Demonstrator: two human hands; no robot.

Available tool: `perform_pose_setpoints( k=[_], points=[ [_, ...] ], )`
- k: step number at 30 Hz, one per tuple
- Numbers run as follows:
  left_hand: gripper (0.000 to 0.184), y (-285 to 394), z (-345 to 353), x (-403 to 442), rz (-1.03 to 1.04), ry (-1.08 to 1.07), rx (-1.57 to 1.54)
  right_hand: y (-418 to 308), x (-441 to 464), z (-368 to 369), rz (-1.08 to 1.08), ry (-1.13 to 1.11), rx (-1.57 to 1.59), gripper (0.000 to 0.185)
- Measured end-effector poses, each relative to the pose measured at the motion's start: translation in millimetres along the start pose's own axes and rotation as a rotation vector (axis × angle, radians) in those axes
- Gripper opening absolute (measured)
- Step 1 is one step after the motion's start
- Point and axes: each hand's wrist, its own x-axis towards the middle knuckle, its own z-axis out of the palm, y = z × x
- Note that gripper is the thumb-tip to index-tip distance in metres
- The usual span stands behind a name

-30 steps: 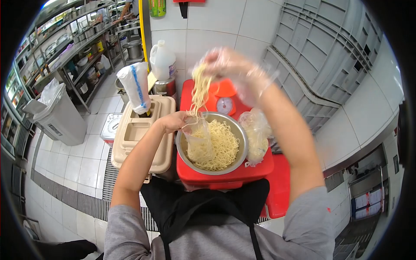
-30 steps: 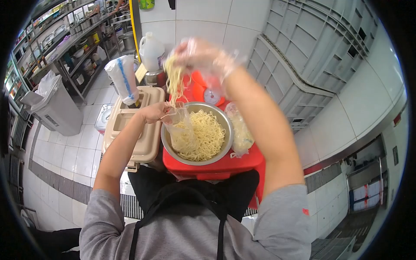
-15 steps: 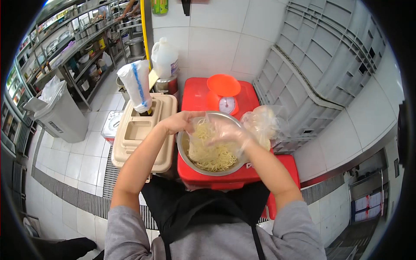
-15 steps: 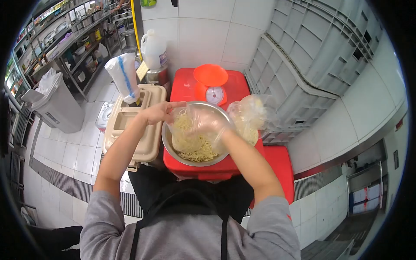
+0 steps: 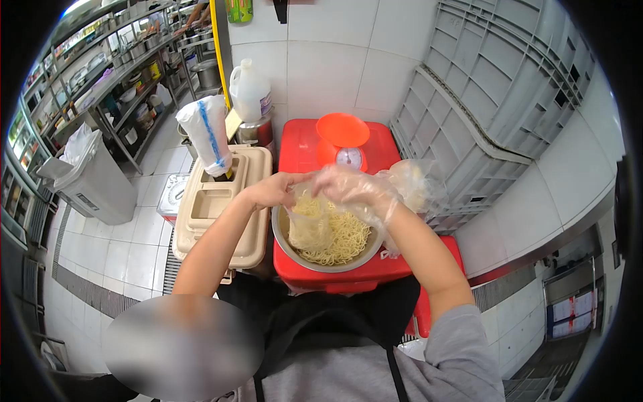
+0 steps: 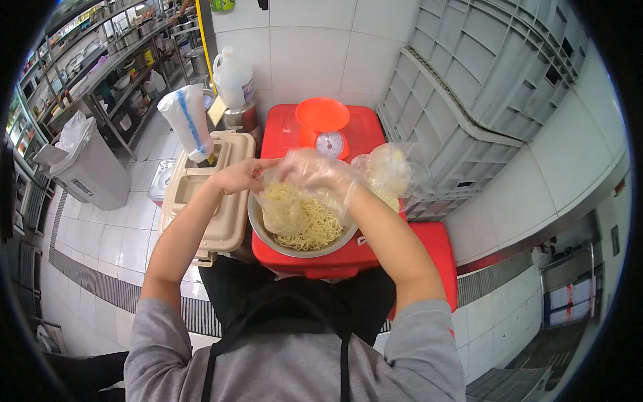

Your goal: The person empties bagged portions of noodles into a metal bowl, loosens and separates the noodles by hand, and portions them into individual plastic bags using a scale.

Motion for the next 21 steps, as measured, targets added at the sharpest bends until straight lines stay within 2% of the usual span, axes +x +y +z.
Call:
perform_pose_setpoints(
  k=[1, 3, 4, 7, 10, 13, 14, 16, 17, 19, 21],
  points=[
    [0.071, 1, 0, 1, 0.029, -0.006, -0.010, -5, -4, 4, 0.103, -0.053, -0.141, 0.023],
    [0.071, -2, -2, 5, 0.070, -0.012, 0.236, -26, -16, 5, 0.313, -0.162, -0.428, 0.024],
    [0.071, -4, -3, 6, 0.089, -0.011, 0.354, -29, -23, 0, 0.218, -0.084, -0.438, 0.023],
    [0.068, -4, -9, 7, 0.030, -0.013, 0.179, -40, -17, -26, 0.323, -0.308, -0.320, 0.033],
    [0.068, 3, -8, 8, -0.065, -0.064, 0.257, -22, -13, -33, 0.058, -0.037, 0.173, 0.030],
    [0.070, 14, 0, 6, -0.048, 0.015, 0.251, -38, -6, -41, -0.066, 0.359, 0.159, 0.022],
    [0.070, 16, 6, 2, -0.007, 0.036, 0.184, -52, -16, -52, -0.014, 0.382, 0.226, 0.024],
    [0.070, 24, 17, -3, 0.080, 0.080, 0.062, -34, -37, -46, -0.020, 0.525, 0.268, 0.025],
    [0.070, 37, 22, -4, 0.105, 0.097, 0.140, -20, -48, -38, -0.025, 0.598, 0.285, 0.026],
    [0.071, 62, 33, -6, 0.154, 0.130, 0.291, 23, -69, -1, 0.108, 0.800, 0.432, 0.026],
    [0.071, 76, 17, 10, 0.032, 0.118, 0.293, 45, -91, 48, 0.489, 0.675, -0.103, 0.020]
  ],
)
